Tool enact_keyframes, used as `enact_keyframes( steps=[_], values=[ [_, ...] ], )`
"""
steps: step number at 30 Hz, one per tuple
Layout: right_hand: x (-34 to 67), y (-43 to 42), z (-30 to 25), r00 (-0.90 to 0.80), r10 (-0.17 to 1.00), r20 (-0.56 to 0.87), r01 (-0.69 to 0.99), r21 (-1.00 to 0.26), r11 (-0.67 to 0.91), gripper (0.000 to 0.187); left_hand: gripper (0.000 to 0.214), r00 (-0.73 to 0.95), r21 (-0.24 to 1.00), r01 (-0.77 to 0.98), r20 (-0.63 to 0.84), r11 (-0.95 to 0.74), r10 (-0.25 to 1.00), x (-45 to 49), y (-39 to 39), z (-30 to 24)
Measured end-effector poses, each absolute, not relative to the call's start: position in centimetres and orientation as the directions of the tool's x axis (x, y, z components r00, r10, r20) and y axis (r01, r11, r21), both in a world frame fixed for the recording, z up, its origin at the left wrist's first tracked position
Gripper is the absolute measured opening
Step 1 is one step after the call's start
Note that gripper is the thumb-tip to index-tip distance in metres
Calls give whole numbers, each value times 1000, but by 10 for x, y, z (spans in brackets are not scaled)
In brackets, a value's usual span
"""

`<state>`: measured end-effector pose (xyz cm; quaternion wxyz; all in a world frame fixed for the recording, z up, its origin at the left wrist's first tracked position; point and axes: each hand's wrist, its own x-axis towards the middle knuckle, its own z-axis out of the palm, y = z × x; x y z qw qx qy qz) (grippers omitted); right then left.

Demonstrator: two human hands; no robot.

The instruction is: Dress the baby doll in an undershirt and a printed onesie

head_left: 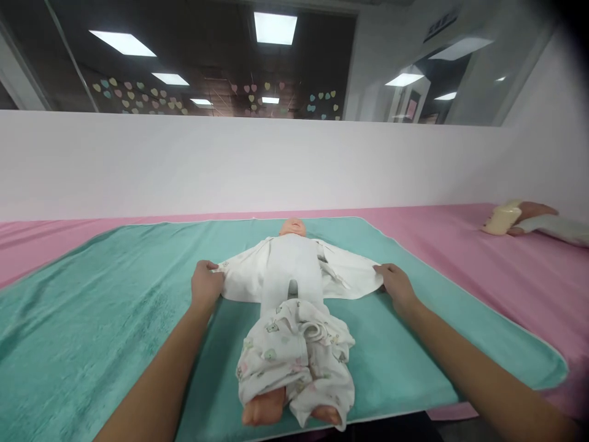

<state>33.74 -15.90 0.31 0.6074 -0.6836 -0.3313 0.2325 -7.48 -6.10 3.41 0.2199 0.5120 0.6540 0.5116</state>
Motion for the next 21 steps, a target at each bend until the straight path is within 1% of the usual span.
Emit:
enact_keyframes(
  steps=[1,2,3,4,5,6,7,8,9,10,12,14,17,19,21],
  values=[
    [345,-163,0,700,703,127,259,-962,-85,27,18,-391,846,531,294,-47,872,-77,-60,30],
    [348,-166,-1,710,668,222,372,-924,-89,29,22,-368,795,603,357,-72,859,-75,-60,27],
    [346,-170,-1,686,640,345,490,-870,-57,32,25,-318,756,643,410,-123,855,-70,-62,26],
    [341,-173,1,623,636,455,589,-808,1,34,25,-245,741,642,444,-199,862,-64,-65,27],
    [331,-176,3,528,673,519,649,-757,75,32,24,-151,756,595,440,-274,885,-56,-69,28],
    [318,-179,6,407,750,521,659,-736,153,27,22,-38,796,510,399,-326,916,-48,-74,30],
    [304,-181,8,266,844,466,623,-751,217,21,19,91,849,405,332,-339,939,-41,-79,33],
    [289,-182,9,115,922,371,556,-793,250,19,16,223,896,307,260,-321,939,-36,-84,36],
    [275,-183,10,-25,960,278,483,-838,255,19,13,341,928,236,198,-288,919,-32,-89,39],
    [263,-184,10,-137,970,200,418,-876,240,20,12,431,943,204,154,-262,889,-30,-93,42],
    [247,-184,8,-275,954,115,328,-922,206,25,13,532,929,221,142,-298,835,-30,-101,49],
    [242,-186,8,-362,928,86,271,-943,193,28,17,580,863,277,200,-422,790,-29,-108,55],
    [243,-193,14,-507,858,80,249,-939,235,25,16,677,692,347,283,-633,680,-21,-120,61],
    [243,-199,19,-560,820,114,290,-901,323,25,15,734,582,377,287,-721,616,-14,-127,63],
    [241,-204,23,-562,801,204,329,-834,443,23,16,759,514,409,268,-754,594,-9,-133,65]
  ],
)
